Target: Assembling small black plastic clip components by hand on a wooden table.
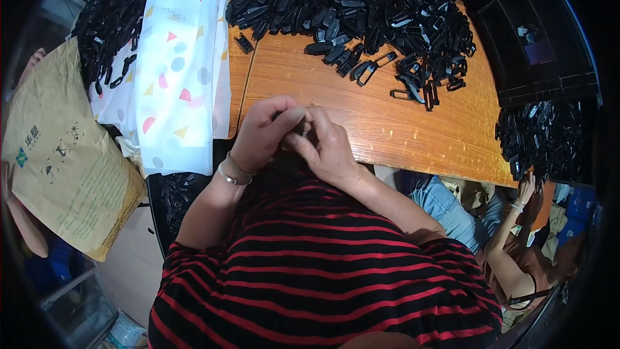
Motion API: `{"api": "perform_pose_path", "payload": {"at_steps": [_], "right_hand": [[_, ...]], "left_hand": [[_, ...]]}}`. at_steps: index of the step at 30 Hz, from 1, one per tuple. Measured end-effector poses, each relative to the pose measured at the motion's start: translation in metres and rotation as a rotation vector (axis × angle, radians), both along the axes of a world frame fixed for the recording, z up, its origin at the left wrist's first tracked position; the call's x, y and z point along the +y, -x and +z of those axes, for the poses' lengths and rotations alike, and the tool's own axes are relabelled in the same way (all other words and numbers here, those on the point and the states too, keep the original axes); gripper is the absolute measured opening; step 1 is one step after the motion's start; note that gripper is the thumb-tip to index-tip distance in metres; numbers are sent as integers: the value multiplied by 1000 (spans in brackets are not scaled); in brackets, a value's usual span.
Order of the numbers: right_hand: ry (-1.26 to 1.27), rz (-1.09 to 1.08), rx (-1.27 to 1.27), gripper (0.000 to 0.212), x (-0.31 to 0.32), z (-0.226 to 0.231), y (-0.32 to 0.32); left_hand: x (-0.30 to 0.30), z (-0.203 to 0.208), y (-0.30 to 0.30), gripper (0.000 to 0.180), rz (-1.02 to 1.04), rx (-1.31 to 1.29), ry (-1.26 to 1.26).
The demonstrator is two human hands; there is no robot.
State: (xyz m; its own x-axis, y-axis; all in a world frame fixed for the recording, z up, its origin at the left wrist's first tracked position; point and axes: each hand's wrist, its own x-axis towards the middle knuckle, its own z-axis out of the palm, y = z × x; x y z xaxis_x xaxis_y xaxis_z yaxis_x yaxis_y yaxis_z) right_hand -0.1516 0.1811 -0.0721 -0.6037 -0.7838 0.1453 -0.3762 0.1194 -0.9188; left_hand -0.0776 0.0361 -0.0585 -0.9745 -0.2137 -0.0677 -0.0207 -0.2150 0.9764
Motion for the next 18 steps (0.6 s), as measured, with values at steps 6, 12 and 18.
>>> {"api": "perform_pose_path", "payload": {"at_steps": [6, 12, 18], "right_hand": [[-103, 233, 173, 24, 8, 15, 31], [-226, -193, 654, 20, 36, 18, 103], [-364, -128, 861, 17, 34, 22, 123]], "left_hand": [[-5, 27, -67, 21, 64, -302, 272], [-29, -7, -188, 12, 171, -643, 1211], [-20, 17, -155, 20, -28, -414, 1032]]}}
